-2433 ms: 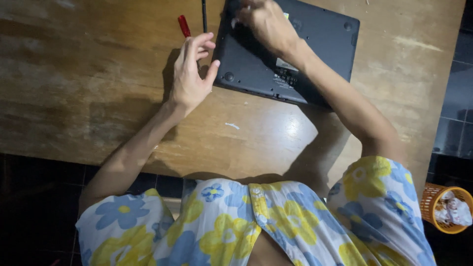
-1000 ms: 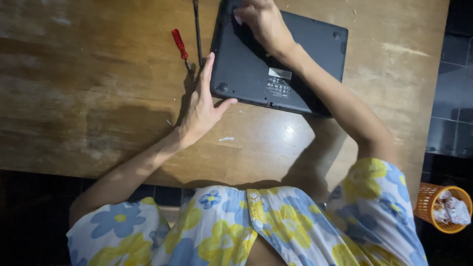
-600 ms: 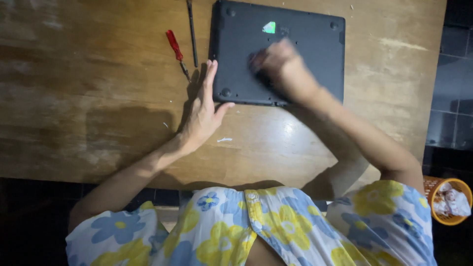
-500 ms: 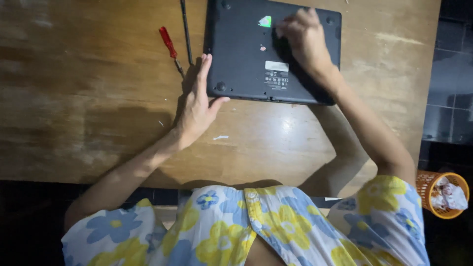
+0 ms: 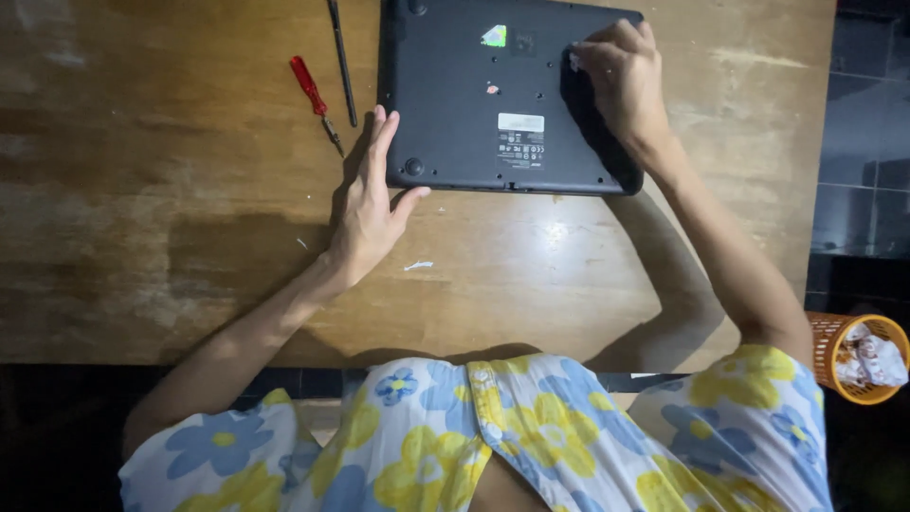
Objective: Finalizing the repair of a laptop by working on internal components, reassembling the outer casing, and cleaning the exterior.
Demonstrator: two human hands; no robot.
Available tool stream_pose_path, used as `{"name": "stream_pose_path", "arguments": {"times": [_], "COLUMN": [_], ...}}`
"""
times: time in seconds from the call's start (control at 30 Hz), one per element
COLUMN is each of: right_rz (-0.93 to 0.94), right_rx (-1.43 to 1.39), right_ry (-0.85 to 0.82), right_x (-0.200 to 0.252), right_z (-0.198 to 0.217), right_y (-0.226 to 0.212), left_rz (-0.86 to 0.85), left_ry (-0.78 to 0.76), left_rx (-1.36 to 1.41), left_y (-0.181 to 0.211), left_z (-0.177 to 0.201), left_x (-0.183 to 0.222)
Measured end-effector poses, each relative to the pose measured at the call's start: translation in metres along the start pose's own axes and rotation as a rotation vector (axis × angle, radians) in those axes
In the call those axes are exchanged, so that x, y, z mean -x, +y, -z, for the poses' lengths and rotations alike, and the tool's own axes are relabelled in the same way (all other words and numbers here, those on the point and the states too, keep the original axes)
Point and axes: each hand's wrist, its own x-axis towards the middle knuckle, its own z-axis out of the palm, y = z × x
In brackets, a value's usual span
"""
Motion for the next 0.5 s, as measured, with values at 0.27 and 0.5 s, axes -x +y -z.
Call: {"name": "stream_pose_path", "arguments": {"times": [0.27,0.5], "right_rz": [0.193,-0.089], "right_rx": [-0.240,0.069], "right_ry": [-0.094,-0.007], "right_x": [-0.004,0.053], "right_z": [-0.001,0.031], "right_y": [-0.173,0.019], "left_rz": [0.003,-0.106], "left_ry": [-0.032,-0.083], "left_rx": [0.009,-0.256], "left_y": [0.001,-0.005], "left_z": [0.000,-0.006], "left_x": [-0.002,0.002]}}
